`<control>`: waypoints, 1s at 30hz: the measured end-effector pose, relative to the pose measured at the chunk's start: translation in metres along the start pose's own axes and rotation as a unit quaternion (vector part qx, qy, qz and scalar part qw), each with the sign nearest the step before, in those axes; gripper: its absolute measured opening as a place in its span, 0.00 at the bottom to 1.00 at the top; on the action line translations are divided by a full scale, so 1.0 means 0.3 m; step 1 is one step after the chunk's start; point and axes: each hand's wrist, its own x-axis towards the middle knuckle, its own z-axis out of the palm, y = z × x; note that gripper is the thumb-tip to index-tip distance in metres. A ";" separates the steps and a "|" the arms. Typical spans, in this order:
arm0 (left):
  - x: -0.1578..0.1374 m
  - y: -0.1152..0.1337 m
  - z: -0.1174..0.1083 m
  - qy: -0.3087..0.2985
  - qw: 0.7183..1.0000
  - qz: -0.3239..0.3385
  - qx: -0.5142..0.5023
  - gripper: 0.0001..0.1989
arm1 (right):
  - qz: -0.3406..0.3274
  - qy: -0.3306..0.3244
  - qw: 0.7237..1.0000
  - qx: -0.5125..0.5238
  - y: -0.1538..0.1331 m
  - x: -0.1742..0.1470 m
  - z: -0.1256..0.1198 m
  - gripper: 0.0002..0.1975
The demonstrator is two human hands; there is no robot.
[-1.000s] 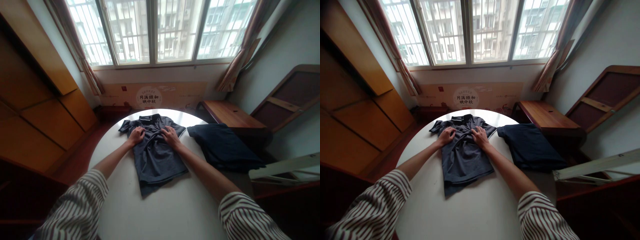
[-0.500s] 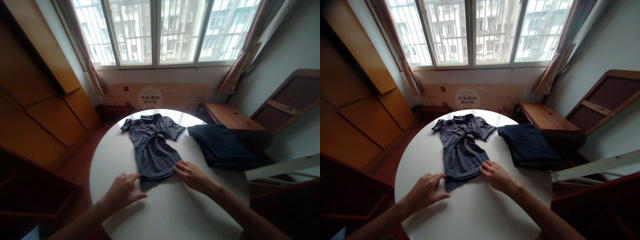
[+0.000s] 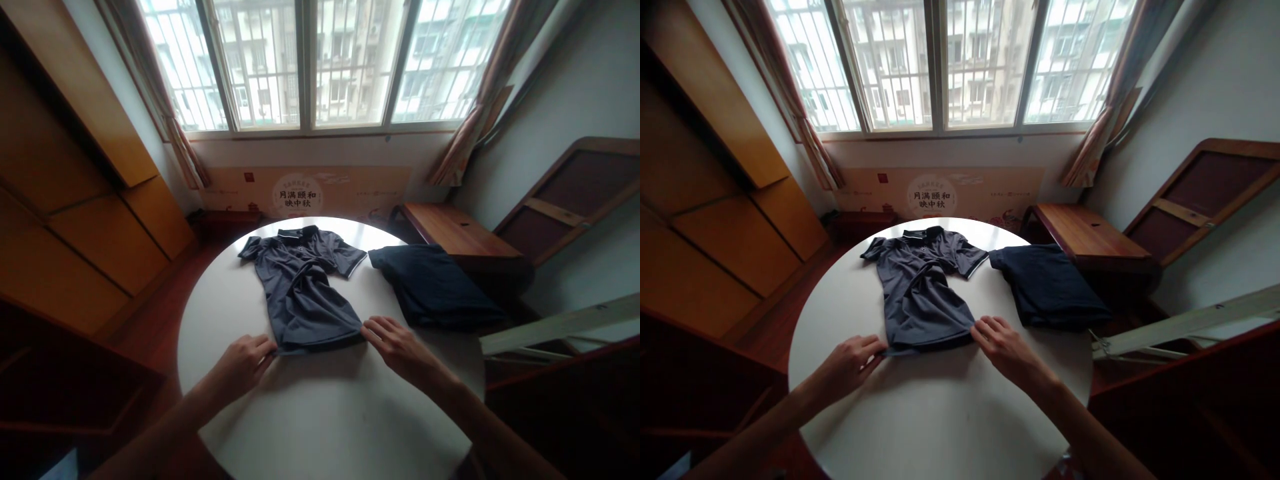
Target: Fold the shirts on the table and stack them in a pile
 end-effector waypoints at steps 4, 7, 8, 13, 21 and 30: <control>-0.077 -0.028 -0.054 0.064 0.998 0.005 -0.007 0.06 | 0.012 -0.017 0.999 0.041 -0.005 -0.023 0.011 0.14; -0.107 -0.024 -0.072 0.089 0.996 0.006 -0.017 0.08 | 0.034 -0.027 0.995 0.087 -0.021 -0.001 0.020 0.13; -0.111 -0.022 -0.071 0.092 0.996 0.005 -0.019 0.08 | 0.041 -0.032 0.994 0.097 -0.026 0.013 0.024 0.16; -0.107 -0.018 -0.051 0.112 0.994 0.001 -0.007 0.09 | 0.069 -0.109 0.987 0.100 -0.049 0.098 0.050 0.09; -0.144 -0.094 -0.107 0.201 0.979 -0.008 0.046 0.07 | 0.137 -0.073 0.977 0.144 -0.047 0.106 -0.020 0.08; -0.203 -0.112 -0.060 0.100 0.994 -0.030 0.016 0.06 | 0.225 -0.047 0.949 0.216 -0.065 0.030 -0.032 0.08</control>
